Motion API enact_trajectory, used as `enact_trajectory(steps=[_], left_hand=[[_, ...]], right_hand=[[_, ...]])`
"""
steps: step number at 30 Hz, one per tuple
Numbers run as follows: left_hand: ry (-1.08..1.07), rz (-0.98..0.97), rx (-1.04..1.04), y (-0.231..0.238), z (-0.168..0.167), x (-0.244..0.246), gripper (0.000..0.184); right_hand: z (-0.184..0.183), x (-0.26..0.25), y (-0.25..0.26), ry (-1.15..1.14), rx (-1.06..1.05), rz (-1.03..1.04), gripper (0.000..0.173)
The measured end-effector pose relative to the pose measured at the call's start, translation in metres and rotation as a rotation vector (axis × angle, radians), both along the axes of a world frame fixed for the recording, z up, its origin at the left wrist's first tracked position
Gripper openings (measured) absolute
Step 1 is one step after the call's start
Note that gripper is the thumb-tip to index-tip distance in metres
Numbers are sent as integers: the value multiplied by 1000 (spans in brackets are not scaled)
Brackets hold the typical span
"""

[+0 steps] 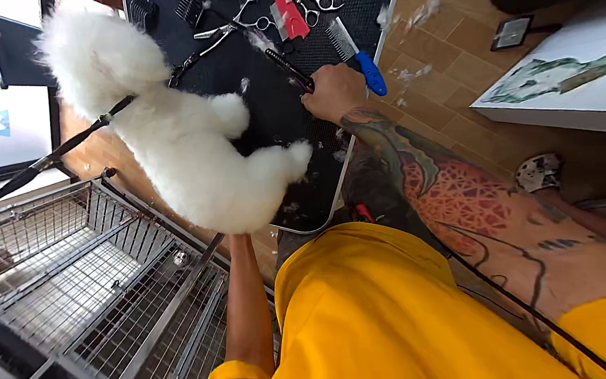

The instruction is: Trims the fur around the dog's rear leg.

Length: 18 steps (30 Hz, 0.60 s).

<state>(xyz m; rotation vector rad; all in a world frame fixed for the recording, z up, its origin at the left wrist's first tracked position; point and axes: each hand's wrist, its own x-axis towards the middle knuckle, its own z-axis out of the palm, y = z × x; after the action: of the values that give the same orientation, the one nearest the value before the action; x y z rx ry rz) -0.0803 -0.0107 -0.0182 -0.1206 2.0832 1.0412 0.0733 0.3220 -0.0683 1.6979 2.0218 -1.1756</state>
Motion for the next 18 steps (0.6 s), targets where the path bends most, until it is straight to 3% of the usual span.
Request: enact_trajectory(steps=[3, 6, 8, 10, 13, 16, 18], left_hand=[[22, -23, -230, 15, 29, 17, 29], [6, 244, -63, 16, 44, 33, 31], [-17, 448, -42, 43, 74, 48, 42], [32, 533, -47, 71, 103, 62, 46], [110, 441, 144, 61, 95, 75, 48], [193, 275, 235, 23, 59, 81, 26], [180, 250, 250, 13, 46, 80, 28]], right_hand=[[-3, 14, 2, 98, -22, 18, 34], [-10, 37, 0, 217, -56, 28, 39], [-12, 53, -3, 305, -93, 32, 39], [-10, 70, -10, 386, -112, 22, 38], [-8, 100, -27, 498, -132, -21, 35], [-9, 129, -55, 563, -102, -69, 32], [-5, 144, -68, 559, -103, -96, 31]])
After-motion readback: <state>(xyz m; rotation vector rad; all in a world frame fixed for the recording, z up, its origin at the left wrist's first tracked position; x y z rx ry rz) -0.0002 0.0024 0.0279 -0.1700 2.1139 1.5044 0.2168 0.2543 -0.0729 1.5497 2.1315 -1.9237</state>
